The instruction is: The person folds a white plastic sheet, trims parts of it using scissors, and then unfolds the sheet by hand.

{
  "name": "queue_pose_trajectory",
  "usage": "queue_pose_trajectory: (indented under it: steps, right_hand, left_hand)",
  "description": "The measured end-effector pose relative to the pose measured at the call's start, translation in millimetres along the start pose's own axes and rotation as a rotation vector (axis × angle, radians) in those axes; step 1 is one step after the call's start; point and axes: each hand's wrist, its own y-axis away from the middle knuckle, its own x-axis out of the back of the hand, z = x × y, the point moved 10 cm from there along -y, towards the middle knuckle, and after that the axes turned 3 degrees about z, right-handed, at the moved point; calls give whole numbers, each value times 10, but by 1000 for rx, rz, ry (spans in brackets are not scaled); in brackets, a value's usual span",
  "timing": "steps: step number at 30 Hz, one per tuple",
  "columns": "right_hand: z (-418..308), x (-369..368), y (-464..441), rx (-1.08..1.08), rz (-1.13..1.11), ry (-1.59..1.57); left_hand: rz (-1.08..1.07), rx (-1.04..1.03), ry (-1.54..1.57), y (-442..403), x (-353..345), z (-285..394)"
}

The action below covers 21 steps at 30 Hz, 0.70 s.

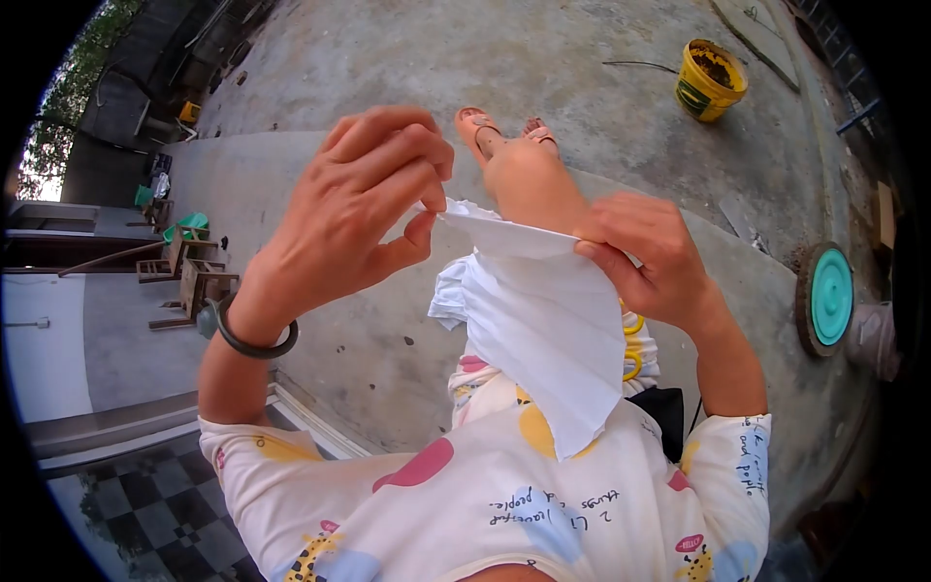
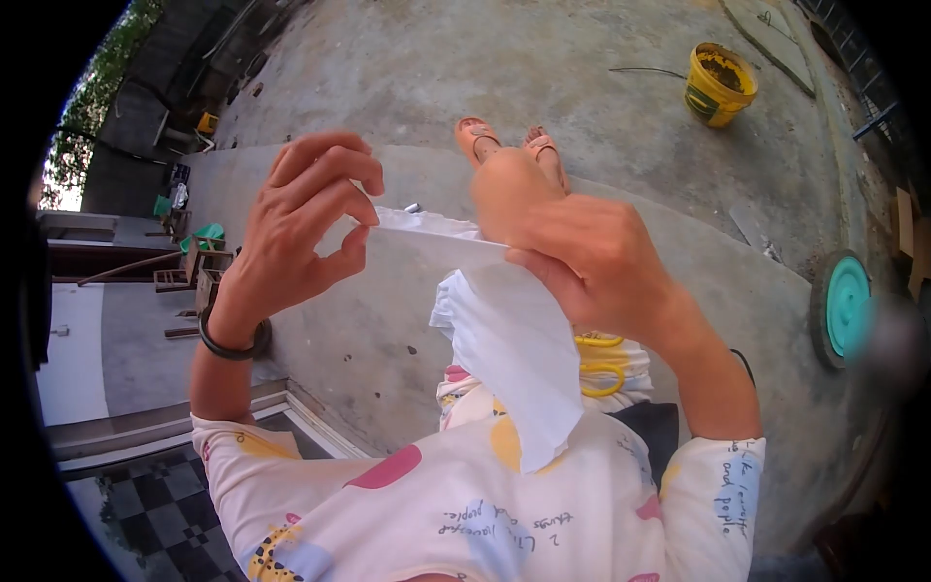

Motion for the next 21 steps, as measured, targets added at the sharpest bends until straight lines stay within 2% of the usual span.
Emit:
queue_pose_trajectory:
  steps: [5, 16, 17, 20, 21]
  right_hand:
    - [71, 49, 41, -29, -31, 22]
    - [106, 89, 98, -67, -45, -31]
    - [175, 103, 122, -128, -47, -61]
    - [344, 127, 201, -249, -47, -156]
    - [374, 99, 199, -249, -43, -194]
  left_hand:
    - [6, 10, 116, 48, -47, -76]
    - [-70, 77, 162, 109, -127, -418]
    - [-92, 67, 168, 138, -171, -470]
    - [17, 285, 408, 185, -246, -635]
    - [-110, 293, 480, 271, -511, -671]
